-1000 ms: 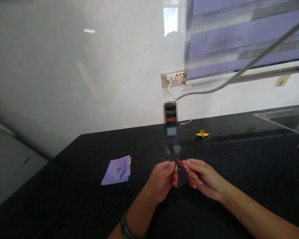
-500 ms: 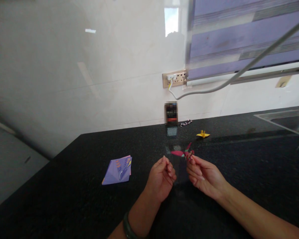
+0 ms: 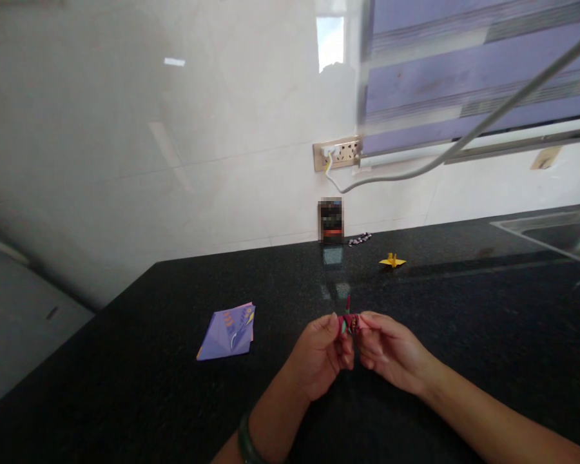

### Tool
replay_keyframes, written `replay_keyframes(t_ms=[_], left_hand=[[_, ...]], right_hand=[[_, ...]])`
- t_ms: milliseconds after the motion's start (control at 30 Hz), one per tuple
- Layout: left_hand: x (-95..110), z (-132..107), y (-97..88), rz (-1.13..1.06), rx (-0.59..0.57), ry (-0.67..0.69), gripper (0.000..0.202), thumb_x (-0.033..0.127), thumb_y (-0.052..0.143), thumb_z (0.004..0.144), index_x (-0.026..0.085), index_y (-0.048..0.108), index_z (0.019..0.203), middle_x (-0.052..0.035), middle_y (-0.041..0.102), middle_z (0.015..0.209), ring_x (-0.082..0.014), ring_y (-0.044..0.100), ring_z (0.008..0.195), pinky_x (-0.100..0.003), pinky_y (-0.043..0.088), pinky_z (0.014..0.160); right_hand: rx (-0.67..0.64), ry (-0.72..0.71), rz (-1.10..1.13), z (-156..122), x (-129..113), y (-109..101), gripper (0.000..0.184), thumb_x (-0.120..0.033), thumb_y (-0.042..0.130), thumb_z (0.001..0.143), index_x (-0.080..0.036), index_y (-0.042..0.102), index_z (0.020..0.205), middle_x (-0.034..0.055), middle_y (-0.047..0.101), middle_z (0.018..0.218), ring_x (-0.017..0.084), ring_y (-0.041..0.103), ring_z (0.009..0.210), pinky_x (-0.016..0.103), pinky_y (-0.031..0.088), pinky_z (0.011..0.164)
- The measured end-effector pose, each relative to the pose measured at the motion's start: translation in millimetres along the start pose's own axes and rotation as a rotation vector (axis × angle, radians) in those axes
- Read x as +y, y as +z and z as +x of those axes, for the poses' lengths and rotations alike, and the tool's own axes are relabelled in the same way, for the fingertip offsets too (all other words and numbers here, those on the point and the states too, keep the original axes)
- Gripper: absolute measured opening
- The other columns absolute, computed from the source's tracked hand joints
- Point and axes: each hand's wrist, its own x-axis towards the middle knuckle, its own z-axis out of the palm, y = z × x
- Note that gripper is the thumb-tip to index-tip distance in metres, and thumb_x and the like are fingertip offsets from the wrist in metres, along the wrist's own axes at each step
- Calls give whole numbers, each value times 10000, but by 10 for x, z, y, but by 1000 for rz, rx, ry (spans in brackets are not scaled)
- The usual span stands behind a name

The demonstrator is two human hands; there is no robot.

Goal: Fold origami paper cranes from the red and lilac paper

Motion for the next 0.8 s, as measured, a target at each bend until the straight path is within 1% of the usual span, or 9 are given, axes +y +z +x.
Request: replay_keyframes(t_ms=[67,100,200,333,467,567,667,800], left_hand=[[-33,1,16,-52,-22,34,268,373,483,790,121,520,707,18,507,517,-66,470,421,-192,375,452],[-53,5,24,-74,-27,49,261,370,471,798,126,518,719,22,500,521,-66,466,429,-195,377,463],[-113,20,42,-109,-23,75,246,365,446,814,139,512,744,30,484,524,-64,451,433,-199,368,471],[-162,28,49,-135,-15,83,254,369,439,818,139,512,738,35,462,493,-64,432,425,-199,351,469],[-174,19,57,-163,-20,84,250,357,438,822,133,521,748,35,455,483,-62,423,424,-199,348,476],[-178,14,65,-157,-27,80,258,362,438,820,129,529,759,32,457,482,-64,428,429,-201,352,480],[-184,17,66,-158,-26,81,263,362,433,823,127,527,750,31,462,475,-59,415,412,-201,347,473],[-181,23,65,-168,-26,74,270,356,424,830,118,531,759,32,462,468,-50,405,402,-194,334,463]], right_hand=[[-57,21,68,-3,8,14,197,-284,499,786,-160,542,640,-54,467,417,89,475,401,228,425,462],[-80,24,87,-4,10,17,183,-288,494,790,-163,549,668,-51,476,434,96,498,430,244,437,499],[-105,28,126,-3,12,12,169,-281,486,799,-167,552,694,-54,480,451,85,492,428,276,450,566],[-101,40,188,-1,19,-5,202,-275,461,817,-162,533,666,-57,473,442,69,441,377,276,456,554],[-111,57,242,4,27,-17,235,-278,452,824,-157,516,632,-58,460,433,55,423,356,212,441,491],[-123,76,260,6,30,-28,258,-278,429,835,-158,516,625,-56,457,422,56,421,346,192,436,457],[-134,87,282,3,29,-25,278,-274,396,849,-158,526,633,-57,444,401,56,403,331,193,442,452],[-136,94,300,-1,32,-20,309,-267,357,862,-151,539,641,-45,463,428,52,398,343,199,450,470]])
